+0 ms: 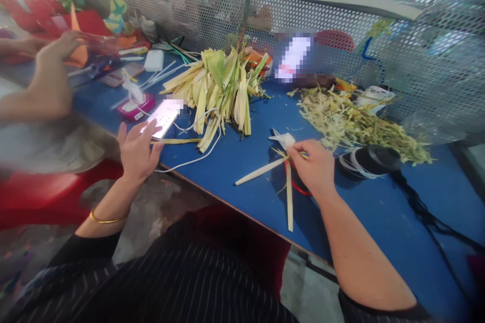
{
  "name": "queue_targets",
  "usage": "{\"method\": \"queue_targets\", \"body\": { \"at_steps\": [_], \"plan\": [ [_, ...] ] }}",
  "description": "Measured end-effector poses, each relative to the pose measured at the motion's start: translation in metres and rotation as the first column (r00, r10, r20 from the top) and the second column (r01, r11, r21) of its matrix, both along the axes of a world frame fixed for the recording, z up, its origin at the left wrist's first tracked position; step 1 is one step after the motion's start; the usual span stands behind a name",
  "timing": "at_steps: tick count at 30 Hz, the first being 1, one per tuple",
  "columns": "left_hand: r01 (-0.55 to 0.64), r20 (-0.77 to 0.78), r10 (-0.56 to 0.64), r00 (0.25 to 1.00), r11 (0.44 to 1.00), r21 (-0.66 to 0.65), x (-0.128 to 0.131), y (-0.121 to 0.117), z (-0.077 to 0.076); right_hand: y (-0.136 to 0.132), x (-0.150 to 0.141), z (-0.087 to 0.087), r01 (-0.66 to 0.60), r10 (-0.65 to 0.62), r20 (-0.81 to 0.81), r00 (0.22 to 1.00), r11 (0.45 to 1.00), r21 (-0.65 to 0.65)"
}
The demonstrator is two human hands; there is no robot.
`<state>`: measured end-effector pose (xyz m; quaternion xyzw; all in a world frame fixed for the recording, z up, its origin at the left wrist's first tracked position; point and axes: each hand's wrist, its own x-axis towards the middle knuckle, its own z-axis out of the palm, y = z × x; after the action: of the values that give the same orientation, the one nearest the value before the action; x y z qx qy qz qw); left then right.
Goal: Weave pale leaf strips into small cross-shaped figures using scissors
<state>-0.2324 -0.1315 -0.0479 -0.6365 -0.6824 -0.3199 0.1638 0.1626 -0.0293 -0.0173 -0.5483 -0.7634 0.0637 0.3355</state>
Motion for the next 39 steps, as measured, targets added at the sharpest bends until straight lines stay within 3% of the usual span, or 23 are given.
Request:
{"method": "queue_targets", "body": {
  "at_steps": [7,11,15,20,22,24,27,30,35,39],
  "plan": [
    [-0.072,0.055,0.061,0.997,0.972,0.222,0.002,-0.001,0.004,0.001,0.001,-0.002,-0.003,0.003,-0.003,1.0,1.0,0.005],
    [-0.045,0.1,0.016,0.995,0.953,0.299,0.023,-0.003,0.003,0.002,0.001,-0.003,-0.004,0.004,0.004,1.0,1.0,0.007],
    [0.173,0.164,-0.226,0.96,0.942,0.288,0.071,-0.002,0.003,0.001,0.001,-0.003,-0.002,0.002,0.0,1.0,1.0,0.007],
    [0.506,0.198,-0.532,0.823,0.846,0.169,0.137,0.009,0.017,0.002,0.002,-0.003,0.0,0.0,0.001,1.0,1.0,0.012],
    [0.586,0.194,-0.599,0.777,0.801,0.127,0.152,0.014,0.025,0.002,0.003,-0.002,0.006,-0.006,0.001,1.0,1.0,0.013],
    [0.586,0.185,-0.6,0.778,0.8,0.129,0.157,0.018,0.029,0.001,0.003,-0.001,0.011,-0.011,-0.002,1.0,1.0,0.009],
    [0.469,0.196,-0.488,0.851,0.873,0.137,0.144,0.017,0.03,0.0,0.003,0.0,0.011,-0.011,-0.003,1.0,1.0,0.005],
    [0.236,0.245,-0.253,0.936,0.967,0.1,0.112,0.012,0.028,0.0,0.002,0.0,-0.009,0.009,0.004,1.0,1.0,0.014],
    [-0.086,0.248,0.065,0.967,0.994,0.075,0.036,0.011,0.026,0.001,0.002,-0.003,-0.016,0.015,0.008,1.0,1.0,0.019],
    [-0.058,0.17,0.065,0.983,0.997,-0.049,-0.004,0.02,0.024,0.002,0.003,-0.003,-0.011,0.011,0.012,1.0,1.0,0.005]
  ]
}}
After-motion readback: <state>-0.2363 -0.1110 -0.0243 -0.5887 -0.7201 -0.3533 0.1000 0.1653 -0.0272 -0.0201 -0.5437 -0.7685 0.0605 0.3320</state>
